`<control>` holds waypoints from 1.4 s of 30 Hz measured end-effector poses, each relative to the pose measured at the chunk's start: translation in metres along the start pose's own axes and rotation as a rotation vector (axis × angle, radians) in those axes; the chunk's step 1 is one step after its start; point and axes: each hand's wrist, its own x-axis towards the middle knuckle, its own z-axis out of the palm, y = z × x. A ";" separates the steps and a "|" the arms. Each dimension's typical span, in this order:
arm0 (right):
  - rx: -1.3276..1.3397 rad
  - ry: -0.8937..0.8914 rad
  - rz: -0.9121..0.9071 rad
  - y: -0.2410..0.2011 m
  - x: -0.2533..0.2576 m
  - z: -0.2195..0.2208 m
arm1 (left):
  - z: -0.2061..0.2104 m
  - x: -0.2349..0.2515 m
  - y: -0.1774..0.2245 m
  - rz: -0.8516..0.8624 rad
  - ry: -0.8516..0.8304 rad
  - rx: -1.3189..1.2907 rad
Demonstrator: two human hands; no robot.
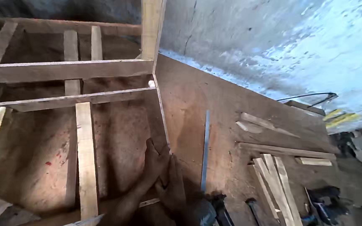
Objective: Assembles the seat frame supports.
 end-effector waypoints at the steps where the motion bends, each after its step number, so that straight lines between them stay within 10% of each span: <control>1: -0.021 -0.002 -0.001 0.000 0.000 0.001 | 0.000 0.000 -0.001 -0.002 -0.002 0.004; 26: -0.371 -0.350 0.105 -0.019 0.003 -0.005 | -0.001 -0.006 -0.008 -0.090 -0.067 -0.220; 35: 0.545 -0.169 0.314 0.039 -0.028 -0.052 | 0.004 0.007 -0.019 0.002 -0.052 -0.198; 42: 0.440 0.058 0.423 0.089 -0.096 -0.076 | 0.005 0.006 -0.011 -0.016 -0.028 -0.205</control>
